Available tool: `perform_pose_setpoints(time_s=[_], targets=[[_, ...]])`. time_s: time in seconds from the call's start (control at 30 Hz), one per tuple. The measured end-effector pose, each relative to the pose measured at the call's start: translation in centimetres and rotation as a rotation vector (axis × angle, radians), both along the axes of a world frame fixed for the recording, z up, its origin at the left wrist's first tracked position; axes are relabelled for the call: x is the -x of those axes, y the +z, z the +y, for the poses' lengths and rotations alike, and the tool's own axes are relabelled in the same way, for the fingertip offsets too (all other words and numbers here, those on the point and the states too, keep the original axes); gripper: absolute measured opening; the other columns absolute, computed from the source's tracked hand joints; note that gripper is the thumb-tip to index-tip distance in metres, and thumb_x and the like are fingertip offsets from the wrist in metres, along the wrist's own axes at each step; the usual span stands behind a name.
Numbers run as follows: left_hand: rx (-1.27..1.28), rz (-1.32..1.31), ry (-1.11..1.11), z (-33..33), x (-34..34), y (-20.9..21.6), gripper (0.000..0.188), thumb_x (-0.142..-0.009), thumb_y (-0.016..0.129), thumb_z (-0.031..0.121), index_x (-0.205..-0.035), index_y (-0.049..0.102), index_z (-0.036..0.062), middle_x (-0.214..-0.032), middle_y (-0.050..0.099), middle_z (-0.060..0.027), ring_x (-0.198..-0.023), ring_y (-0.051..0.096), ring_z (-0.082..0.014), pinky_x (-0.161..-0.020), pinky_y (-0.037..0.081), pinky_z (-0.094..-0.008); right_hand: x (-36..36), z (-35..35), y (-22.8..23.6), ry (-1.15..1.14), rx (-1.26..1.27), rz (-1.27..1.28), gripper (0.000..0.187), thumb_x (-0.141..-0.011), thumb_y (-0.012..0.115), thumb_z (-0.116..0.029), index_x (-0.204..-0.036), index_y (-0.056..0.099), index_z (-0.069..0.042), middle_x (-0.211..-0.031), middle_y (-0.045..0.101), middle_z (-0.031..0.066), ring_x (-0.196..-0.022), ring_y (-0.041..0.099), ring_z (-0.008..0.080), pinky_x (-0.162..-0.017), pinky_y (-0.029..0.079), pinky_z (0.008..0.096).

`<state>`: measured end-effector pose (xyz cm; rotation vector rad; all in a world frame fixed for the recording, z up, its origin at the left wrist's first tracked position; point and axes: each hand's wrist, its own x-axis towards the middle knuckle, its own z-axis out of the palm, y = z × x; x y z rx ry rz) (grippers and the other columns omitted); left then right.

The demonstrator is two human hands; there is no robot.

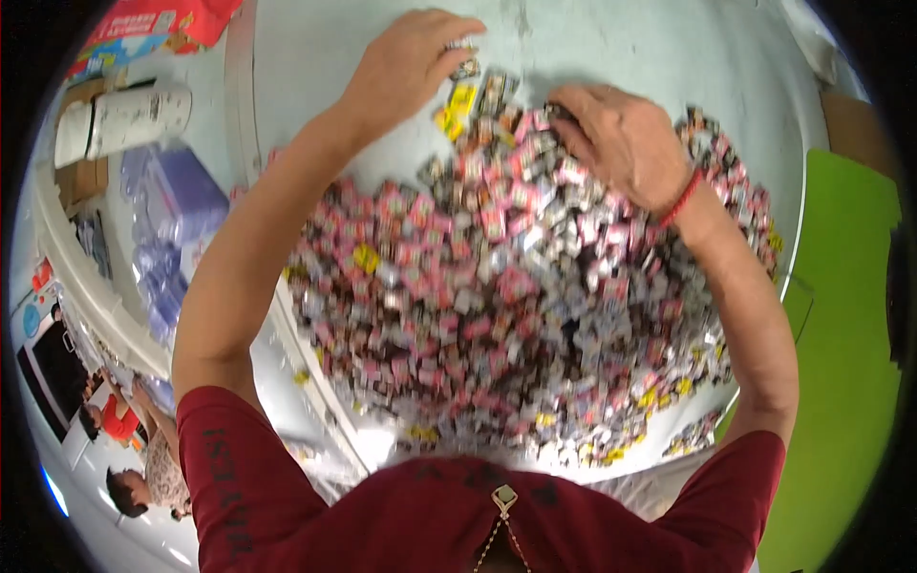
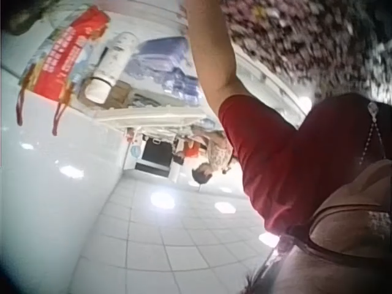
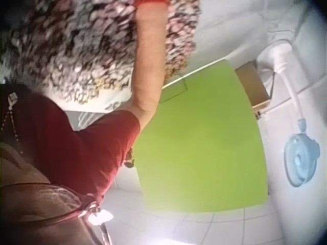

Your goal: Sorting and picking small colorful packaged items from a large pile on a workbench.

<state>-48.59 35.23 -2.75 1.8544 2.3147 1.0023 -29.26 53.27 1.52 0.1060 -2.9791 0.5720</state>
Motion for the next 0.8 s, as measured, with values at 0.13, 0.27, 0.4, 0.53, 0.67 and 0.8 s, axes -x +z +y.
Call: perform_pose_setpoints(time_s=[0.13,0.27,0.4,0.53,0.67,0.8], targets=[[0.187,-0.180,0.044,-4.8,-8.0,3.9,0.040,-0.086,0.064,0.039,-0.108,0.064,0.0063,-0.099,0.065,-0.0123,-0.088,0.063,-0.0321,-0.077,0.051,-0.0396,-1.7,-0.8,0.2,0.059,-0.042,0.001,0.020,-0.093,0.054,-0.022,-0.108,0.058,-0.010,-0.076,0.064,0.0182,-0.070,0.062,0.0399,-0.063,0.050,0.0473],[0.531,-0.086,0.234,-4.7,-8.8,3.3,0.055,-0.088,0.052,0.056,-0.106,0.066,0.0057,-0.098,0.066,-0.0184,-0.083,0.065,-0.0350,-0.074,0.051,-0.0443,-0.7,-3.4,1.4,-0.074,0.001,-0.359,0.034,-0.093,0.049,-0.032,-0.119,0.053,-0.010,-0.088,0.065,0.0211,-0.083,0.061,0.0419,-0.073,0.047,0.0517],[0.847,-0.231,0.163,-4.2,-11.8,4.6,0.068,-0.090,0.038,0.064,-0.108,0.065,0.0045,-0.102,0.066,-0.0228,-0.091,0.065,-0.0379,-0.081,0.051,-0.0475,-2.7,-6.0,1.9,-0.222,0.213,-0.480,0.043,-0.091,0.050,-0.037,-0.120,0.050,-0.005,-0.091,0.064,0.0267,-0.086,0.062,0.0432,-0.077,0.048,0.0496],[0.640,-0.277,0.243,-5.0,-14.1,6.3,0.066,-0.093,0.033,0.058,-0.111,0.064,0.0026,-0.100,0.066,-0.0235,-0.097,0.063,-0.0387,-0.088,0.049,-0.0481,-5.1,-6.6,0.9,-0.064,0.089,-0.290,0.036,-0.095,0.050,-0.030,-0.127,0.041,-0.015,-0.078,0.065,0.0190,-0.072,0.063,0.0423,-0.063,0.049,0.0508],[0.741,-0.433,0.186,-6.0,-13.8,6.9,0.068,-0.096,0.025,0.054,-0.102,0.064,-0.0013,-0.093,0.068,-0.0226,-0.091,0.066,-0.0367,-0.085,0.050,-0.0461,-7.4,-8.7,2.9,-0.040,0.368,-0.340,0.032,-0.095,0.051,-0.026,-0.122,0.040,-0.014,-0.085,0.067,0.0166,-0.076,0.065,0.0364,-0.071,0.049,0.0467],[0.680,-0.726,0.113,-7.8,-18.2,8.7,0.043,-0.102,0.034,0.035,-0.113,0.058,0.0019,-0.100,0.065,-0.0120,-0.087,0.061,-0.0207,-0.081,0.048,-0.0357,-11.7,-11.6,5.3,-0.076,0.466,-0.465,0.029,-0.093,0.053,-0.018,-0.118,0.041,-0.012,-0.075,0.064,0.0142,-0.071,0.064,0.0344,-0.064,0.049,0.0447]])
